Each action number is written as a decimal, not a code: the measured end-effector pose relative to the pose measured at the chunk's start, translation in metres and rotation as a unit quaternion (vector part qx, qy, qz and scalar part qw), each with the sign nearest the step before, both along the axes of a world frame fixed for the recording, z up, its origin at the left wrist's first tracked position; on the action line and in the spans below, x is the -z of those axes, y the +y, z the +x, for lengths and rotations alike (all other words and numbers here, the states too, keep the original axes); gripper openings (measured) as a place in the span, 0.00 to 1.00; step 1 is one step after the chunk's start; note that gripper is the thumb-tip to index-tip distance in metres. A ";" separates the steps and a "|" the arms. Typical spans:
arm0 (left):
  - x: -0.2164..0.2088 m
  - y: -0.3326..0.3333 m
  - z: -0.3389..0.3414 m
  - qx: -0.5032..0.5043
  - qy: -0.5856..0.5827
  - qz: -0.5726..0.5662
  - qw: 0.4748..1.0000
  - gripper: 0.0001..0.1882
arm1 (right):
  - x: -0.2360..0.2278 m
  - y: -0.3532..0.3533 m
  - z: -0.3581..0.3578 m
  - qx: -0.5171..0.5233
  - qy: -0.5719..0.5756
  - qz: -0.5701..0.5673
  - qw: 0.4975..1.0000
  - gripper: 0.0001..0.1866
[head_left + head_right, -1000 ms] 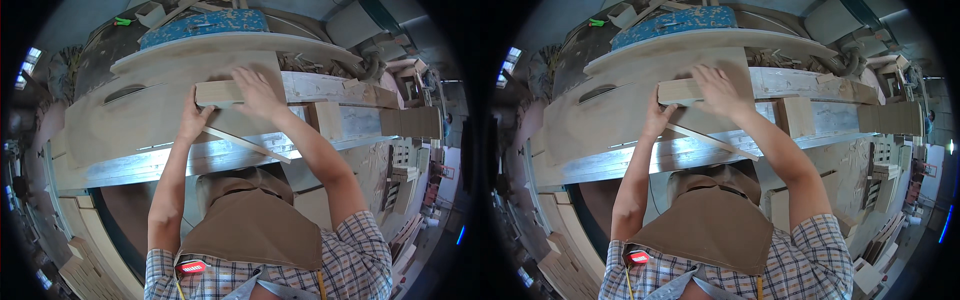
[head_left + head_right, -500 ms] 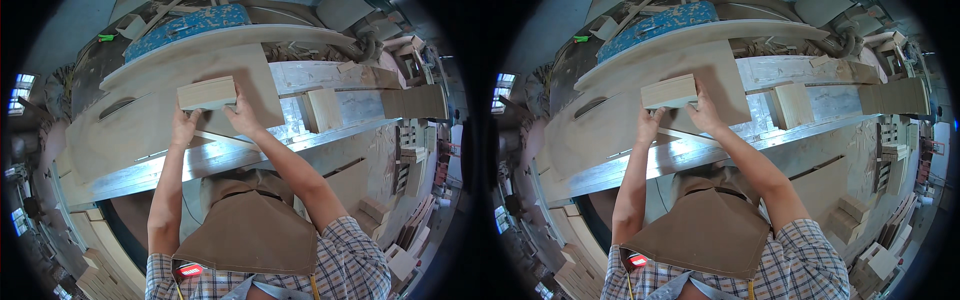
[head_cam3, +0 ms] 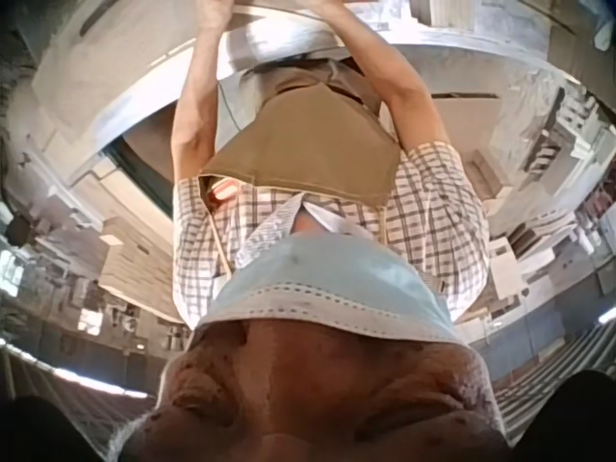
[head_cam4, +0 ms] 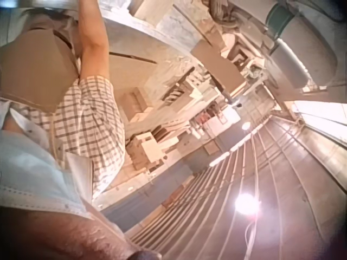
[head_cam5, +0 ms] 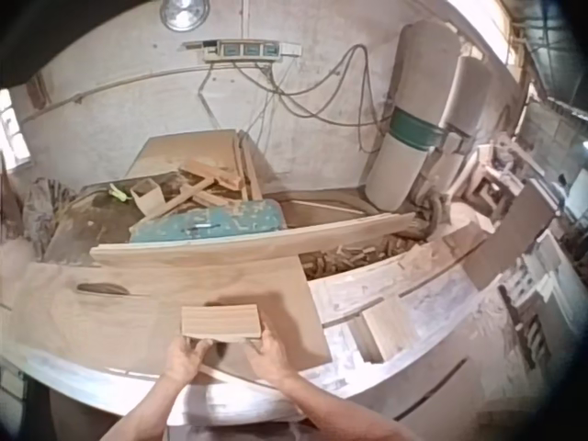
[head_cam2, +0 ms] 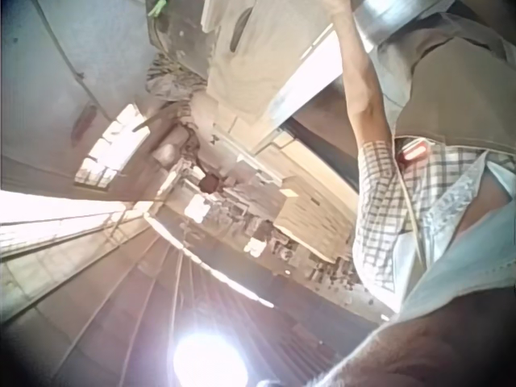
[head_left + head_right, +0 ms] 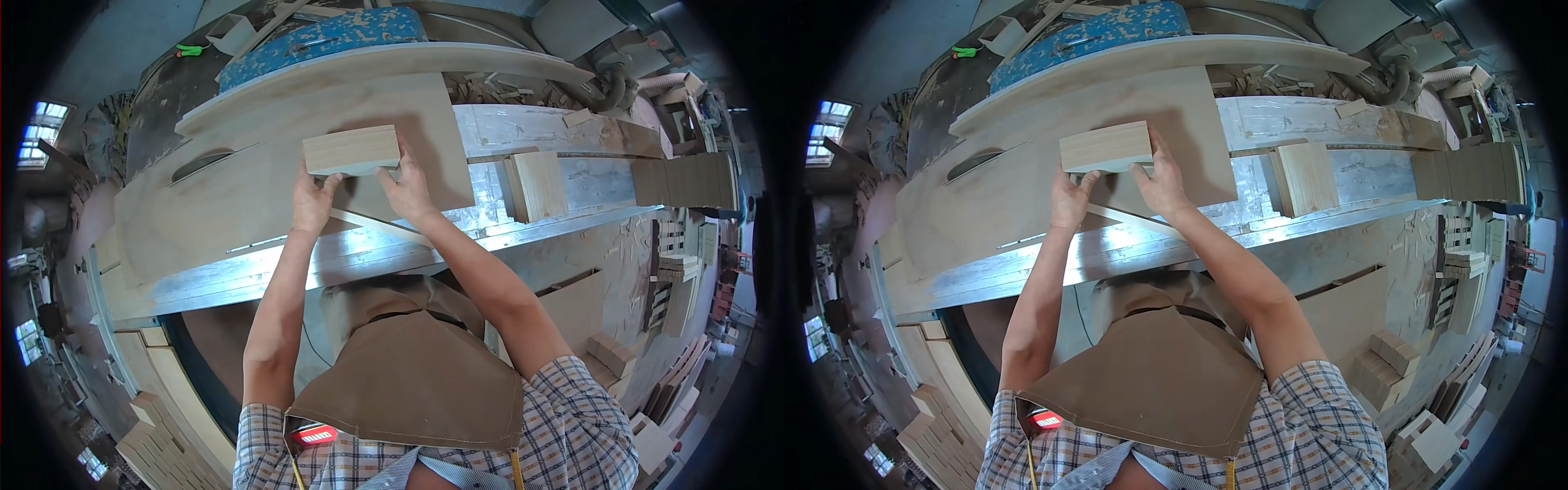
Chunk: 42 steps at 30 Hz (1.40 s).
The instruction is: The person cuts wooden blocks using a table saw, clears wood scraps from the saw table with a wooden stick, and stacks the cut wooden blocks onto a pile by hand.
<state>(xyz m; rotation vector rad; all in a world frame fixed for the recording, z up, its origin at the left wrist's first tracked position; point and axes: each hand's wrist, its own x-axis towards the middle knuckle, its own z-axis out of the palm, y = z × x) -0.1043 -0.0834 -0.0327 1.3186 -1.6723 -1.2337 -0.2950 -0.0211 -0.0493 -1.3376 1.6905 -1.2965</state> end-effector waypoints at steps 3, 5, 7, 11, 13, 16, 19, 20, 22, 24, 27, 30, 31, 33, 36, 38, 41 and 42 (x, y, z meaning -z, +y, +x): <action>0.002 0.001 0.002 -0.011 -0.012 -0.022 1.000 0.38 | -0.005 0.000 0.000 0.008 -0.006 0.020 1.000 0.42; 0.004 0.002 0.001 -0.016 -0.014 -0.033 0.999 0.38 | -0.007 0.000 -0.005 0.011 0.021 0.002 1.000 0.42; 0.000 0.000 -0.002 -0.014 -0.015 -0.039 0.999 0.39 | -0.006 -0.001 -0.008 0.007 0.019 0.019 1.000 0.42; 0.022 0.001 -0.004 -0.029 0.020 -0.028 0.999 0.39 | 0.013 -0.005 -0.008 0.002 0.025 0.021 0.999 0.41; 0.018 0.001 -0.005 -0.019 0.040 -0.026 0.999 0.39 | 0.010 -0.003 -0.009 0.001 0.028 0.023 0.999 0.41; 0.023 0.004 -0.001 -0.027 0.018 -0.049 0.998 0.39 | 0.008 -0.004 -0.006 0.003 0.047 0.019 0.999 0.40; 0.018 0.000 0.002 -0.017 0.018 -0.042 0.999 0.38 | 0.008 -0.008 -0.005 0.000 0.056 0.003 0.998 0.39; 0.015 -0.001 0.003 -0.022 0.020 -0.043 0.999 0.38 | 0.007 -0.010 -0.005 -0.003 0.048 -0.011 0.999 0.37; -0.001 0.000 0.004 -0.030 0.022 -0.022 0.999 0.38 | 0.002 -0.011 -0.005 -0.004 0.082 -0.016 0.997 0.36; -0.022 0.004 0.006 -0.033 0.060 -0.012 0.998 0.38 | -0.012 -0.011 -0.009 -0.004 0.118 -0.022 0.993 0.35; -0.042 0.002 0.038 -0.006 0.119 0.077 0.990 0.38 | -0.069 -0.011 -0.011 -0.094 -0.028 0.029 0.995 0.33; -0.036 -0.011 0.068 0.065 0.165 0.151 0.973 0.40 | -0.082 -0.017 -0.007 -0.136 -0.173 0.102 0.970 0.32; -0.035 -0.010 0.066 0.012 0.253 0.235 0.938 0.39 | -0.074 -0.018 0.000 -0.138 -0.234 0.137 0.953 0.36; -0.026 -0.013 0.075 -0.049 0.339 0.304 0.889 0.39 | -0.062 -0.009 0.033 -0.089 -0.228 0.224 0.943 0.36; -0.013 -0.026 0.092 -0.033 0.320 0.333 0.886 0.39 | -0.050 -0.018 0.069 -0.037 -0.306 0.280 0.909 0.38; 0.001 -0.040 0.100 -0.067 0.317 0.314 0.892 0.41 | -0.044 -0.027 0.083 -0.042 -0.390 0.254 0.884 0.39; 0.011 -0.048 0.114 -0.145 0.271 0.278 0.910 0.44 | -0.039 -0.069 0.091 -0.041 -0.479 0.277 0.832 0.40; 0.011 -0.046 0.117 -0.191 0.228 0.259 0.919 0.45 | -0.036 -0.086 0.093 -0.023 -0.430 0.276 0.859 0.41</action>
